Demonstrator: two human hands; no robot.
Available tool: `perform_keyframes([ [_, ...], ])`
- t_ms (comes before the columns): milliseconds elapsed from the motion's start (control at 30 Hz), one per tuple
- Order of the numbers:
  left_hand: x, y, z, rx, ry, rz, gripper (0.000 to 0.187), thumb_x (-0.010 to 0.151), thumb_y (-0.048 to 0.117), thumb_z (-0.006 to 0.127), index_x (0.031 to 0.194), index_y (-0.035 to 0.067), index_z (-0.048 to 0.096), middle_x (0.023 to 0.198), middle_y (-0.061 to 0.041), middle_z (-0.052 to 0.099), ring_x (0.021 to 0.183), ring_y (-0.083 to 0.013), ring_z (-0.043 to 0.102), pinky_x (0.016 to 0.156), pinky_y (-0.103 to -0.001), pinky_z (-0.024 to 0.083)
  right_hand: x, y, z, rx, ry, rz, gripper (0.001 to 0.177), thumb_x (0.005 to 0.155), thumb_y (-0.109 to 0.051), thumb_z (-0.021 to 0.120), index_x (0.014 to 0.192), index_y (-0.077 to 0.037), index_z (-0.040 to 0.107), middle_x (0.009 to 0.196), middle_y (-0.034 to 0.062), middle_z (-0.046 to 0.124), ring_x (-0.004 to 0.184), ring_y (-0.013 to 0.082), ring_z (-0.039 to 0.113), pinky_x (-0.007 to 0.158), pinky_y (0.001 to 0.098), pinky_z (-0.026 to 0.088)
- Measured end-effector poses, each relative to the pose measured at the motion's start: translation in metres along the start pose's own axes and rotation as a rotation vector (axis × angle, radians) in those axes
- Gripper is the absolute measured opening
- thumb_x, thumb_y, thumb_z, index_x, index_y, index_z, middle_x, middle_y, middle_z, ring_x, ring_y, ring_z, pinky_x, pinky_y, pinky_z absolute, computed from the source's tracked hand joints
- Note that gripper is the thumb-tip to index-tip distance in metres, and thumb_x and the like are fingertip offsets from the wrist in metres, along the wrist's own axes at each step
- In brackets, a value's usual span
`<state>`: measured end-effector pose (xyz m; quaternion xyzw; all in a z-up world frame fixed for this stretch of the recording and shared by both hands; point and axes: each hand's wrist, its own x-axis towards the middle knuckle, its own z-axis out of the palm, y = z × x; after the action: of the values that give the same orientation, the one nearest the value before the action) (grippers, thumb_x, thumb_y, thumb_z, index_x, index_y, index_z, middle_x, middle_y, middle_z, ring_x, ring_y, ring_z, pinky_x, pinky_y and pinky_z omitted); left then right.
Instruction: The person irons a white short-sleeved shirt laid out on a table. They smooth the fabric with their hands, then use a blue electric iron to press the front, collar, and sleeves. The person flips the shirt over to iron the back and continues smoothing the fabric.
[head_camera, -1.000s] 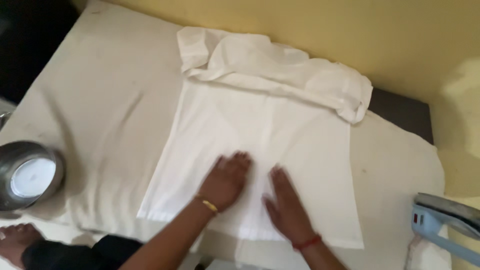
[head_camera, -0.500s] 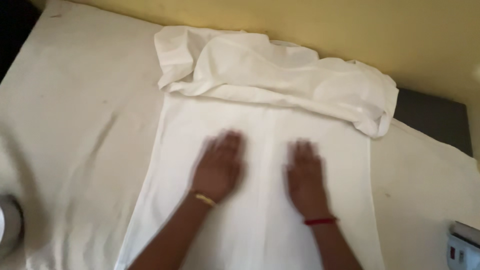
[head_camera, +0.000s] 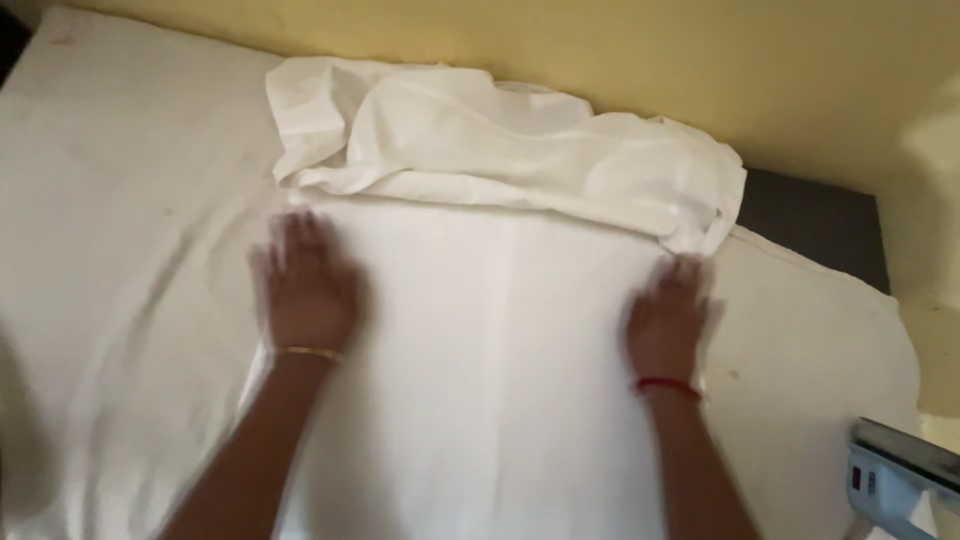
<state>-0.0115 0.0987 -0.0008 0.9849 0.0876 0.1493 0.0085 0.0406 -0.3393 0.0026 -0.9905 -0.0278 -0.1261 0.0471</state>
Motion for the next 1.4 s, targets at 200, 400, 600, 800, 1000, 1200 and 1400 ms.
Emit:
perform_keyframes([
  [200,-0.036,0.153,-0.024,-0.250,-0.311,0.272,0.069,0.101,0.046,0.035,0.159,0.010,0.025,0.166,-0.011,0.024,0.152,-0.0260,0.020,0.122,-0.053,0.011,-0.020,-0.104,-0.009,0.166,-0.190,-0.111,0.061,0.100,-0.035,0.045,0.153,-0.006,0.038,0.161,0.0156,0.036,0.150,0.0304,0.031,0.118,0.0610,0.023],
  [400,-0.044,0.150,-0.056,-0.246,-0.526,0.260,0.072,0.103,0.055,0.017,0.161,0.014,0.010,0.169,-0.004,0.011,0.155,-0.0192,0.006,0.123,-0.046,0.000,-0.037,-0.100,-0.034,0.313,-0.210,-0.516,0.048,0.097,-0.025,0.056,0.141,-0.004,0.054,0.147,0.0161,0.054,0.140,0.0311,0.046,0.118,0.0536,0.034],
  [600,-0.040,0.148,-0.067,-0.222,-0.573,0.269,0.074,0.103,0.056,0.016,0.162,0.012,0.008,0.169,-0.005,0.008,0.155,-0.0196,0.003,0.123,-0.047,0.000,-0.016,-0.092,-0.043,0.315,-0.222,-0.493,0.048,0.092,-0.017,0.058,0.137,-0.004,0.058,0.144,0.0175,0.055,0.137,0.0345,0.046,0.117,0.0539,0.031],
  [800,-0.038,0.149,-0.068,-0.234,-0.591,0.261,0.075,0.102,0.058,0.016,0.161,0.013,0.007,0.169,-0.003,0.007,0.155,-0.0189,0.002,0.123,-0.047,-0.001,0.012,-0.079,-0.030,-0.111,-0.099,-0.097,0.061,0.101,-0.038,0.047,0.150,-0.003,0.042,0.156,0.0172,0.039,0.142,0.0394,0.033,0.109,0.0606,0.025],
  [1000,-0.044,0.152,-0.053,-0.285,-0.527,0.229,0.070,0.102,0.054,0.018,0.160,0.016,0.012,0.169,-0.002,0.010,0.154,-0.0192,0.006,0.123,-0.048,0.000,0.028,-0.067,-0.014,0.074,-0.168,-0.036,0.060,0.103,-0.035,0.042,0.156,-0.009,0.036,0.165,0.0128,0.032,0.149,0.0293,0.031,0.114,0.0659,0.022],
  [1200,-0.014,0.147,-0.015,-0.290,-0.314,0.337,0.062,0.103,0.047,0.029,0.158,0.017,0.033,0.167,-0.005,0.028,0.155,-0.0224,0.020,0.123,-0.056,0.009,-0.014,-0.111,0.016,0.273,-0.211,-0.559,0.062,0.104,-0.032,0.039,0.159,-0.005,0.034,0.165,0.0167,0.036,0.154,0.0308,0.033,0.123,0.0583,0.027],
  [1400,0.018,0.019,-0.009,-0.161,-0.273,0.086,0.070,0.099,0.054,0.034,0.159,0.019,0.029,0.167,-0.007,0.024,0.152,-0.0265,0.018,0.118,-0.060,0.013,0.006,-0.030,-0.009,0.025,-0.073,-0.006,0.066,0.104,-0.050,0.043,0.158,-0.011,0.040,0.164,0.0160,0.036,0.152,0.0327,0.029,0.117,0.0638,0.022],
])
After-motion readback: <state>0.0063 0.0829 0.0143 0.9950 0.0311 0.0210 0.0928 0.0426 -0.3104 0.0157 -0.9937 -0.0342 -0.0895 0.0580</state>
